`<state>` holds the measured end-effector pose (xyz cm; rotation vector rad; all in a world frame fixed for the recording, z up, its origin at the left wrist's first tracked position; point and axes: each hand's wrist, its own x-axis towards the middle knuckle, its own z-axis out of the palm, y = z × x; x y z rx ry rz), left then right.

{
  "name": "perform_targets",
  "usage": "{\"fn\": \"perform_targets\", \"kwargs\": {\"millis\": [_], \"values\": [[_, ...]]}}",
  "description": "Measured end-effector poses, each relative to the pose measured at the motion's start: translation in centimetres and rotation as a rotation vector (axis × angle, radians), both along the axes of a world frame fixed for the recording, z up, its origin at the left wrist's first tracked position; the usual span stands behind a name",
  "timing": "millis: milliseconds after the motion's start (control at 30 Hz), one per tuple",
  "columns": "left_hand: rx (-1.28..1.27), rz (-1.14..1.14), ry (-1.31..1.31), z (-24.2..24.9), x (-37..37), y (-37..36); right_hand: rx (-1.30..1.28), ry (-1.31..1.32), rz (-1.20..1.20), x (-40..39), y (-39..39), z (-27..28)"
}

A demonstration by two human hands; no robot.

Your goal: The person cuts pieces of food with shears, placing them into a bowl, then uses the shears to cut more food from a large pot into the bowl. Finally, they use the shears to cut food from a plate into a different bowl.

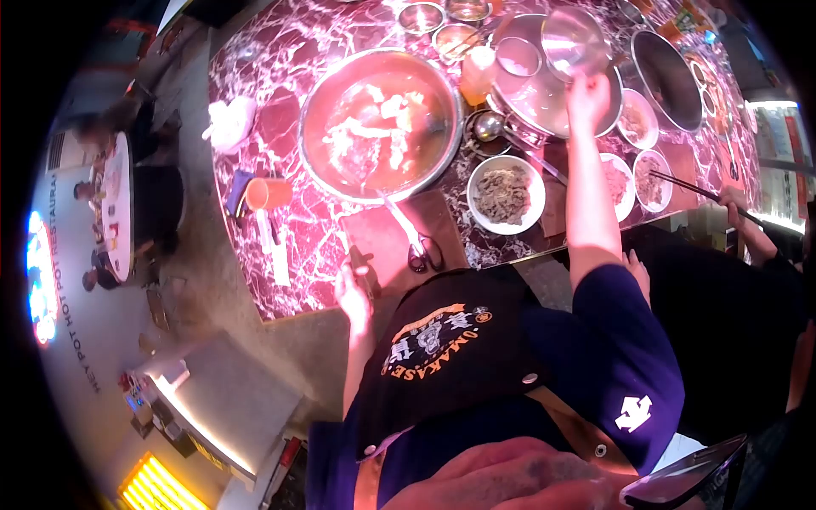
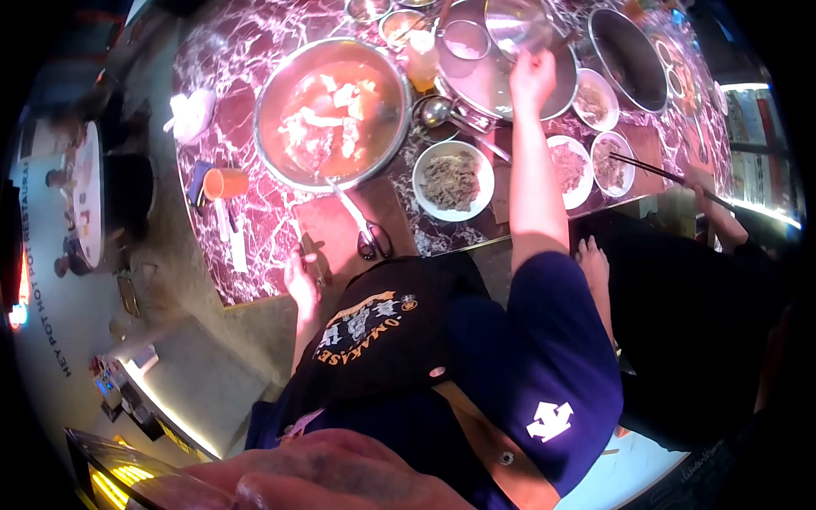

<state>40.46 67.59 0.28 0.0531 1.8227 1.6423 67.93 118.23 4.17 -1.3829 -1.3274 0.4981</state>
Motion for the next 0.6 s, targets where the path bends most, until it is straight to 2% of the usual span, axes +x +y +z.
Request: {"fn": "perform_targets", "kwargs": {"millis": [33, 67, 100, 133, 167, 200, 233, 267, 300, 333, 367, 400, 433, 500, 533, 600], "values": [[0.021, 0.001, 0.007, 0.1, 0.0, 0.8, -0.083, 0.243, 0.108, -0.1, -2.7, 0.0], [-0.002, -0.055, 0.065, 1.0, 0.3, 1.7, -0.164, 0.342, 0.258, -1.1, -6.5, 0.2], [-0.068, -0.09, 0.036, -0.4, -0.5, 0.7, -0.258, 0.448, 0.41, -2.3, -10.8, 0.2], [-0.05, -0.046, 0.071, -0.6, -0.4, 0.9, -0.378, 0.107, 0.421, -3.1, -14.6, -1.9], [-0.04, -0.013, 0.058, -1.6, -0.7, 0.7, -0.678, 0.035, 0.5, -6.6, -20.1, 2.8], [0.022, 0.045, 0.022, -3.1, -1.3, 0.4, -0.731, -0.075, 0.791, -7.1, -22.8, -2.2], [0.091, 0.092, -0.019, -4.3, -1.6, 0.1, -0.704, -0.111, 0.792, -9.5, -26.7, -2.9], [0.068, 0.157, -0.057, -4.7, -1.7, 0.1, -0.631, -0.084, 0.95, -10.8, -29.4, -8.7], [0.073, 0.154, -0.056, -5.2, -1.9, -0.4, -0.91, 0.114, 1.076, -12.3, -31.0, -5.2], [0.045, 0.139, -0.053, -5.5, -2.2, -1.2, -0.893, 0.0, 1.136, -13.1, -32.0, -7.4], [0.021, 0.114, -0.055, -5.5, -2.5, -1.7, -0.947, 0.008, 1.139, -13.6, -32.1, -7.2], [-0.136, 0.032, -0.085, -4.7, -2.8, -2.3, -0.901, -0.085, 1.176, -13.7, -30.9, -7.1], [0.021, 0.022, -0.109, -4.5, -2.5, -2.7, -0.854, -0.181, 1.21, -13.7, -28.9, -7.0], [0.034, 0.039, -0.088, -6.4, -2.7, -4.6, -0.581, -0.189, 0.907, -12.2, -22.9, -1.1], [0.0, 0.047, -0.082, -4.4, -2.0, -4.4, -0.202, 0.066, 0.819, -11.3, -17.7, -4.0], [-0.024, 0.131, -0.055, -3.4, -0.8, -5.1, -0.019, 0.306, 0.498, -9.8, -7.3, 0.4]]}}
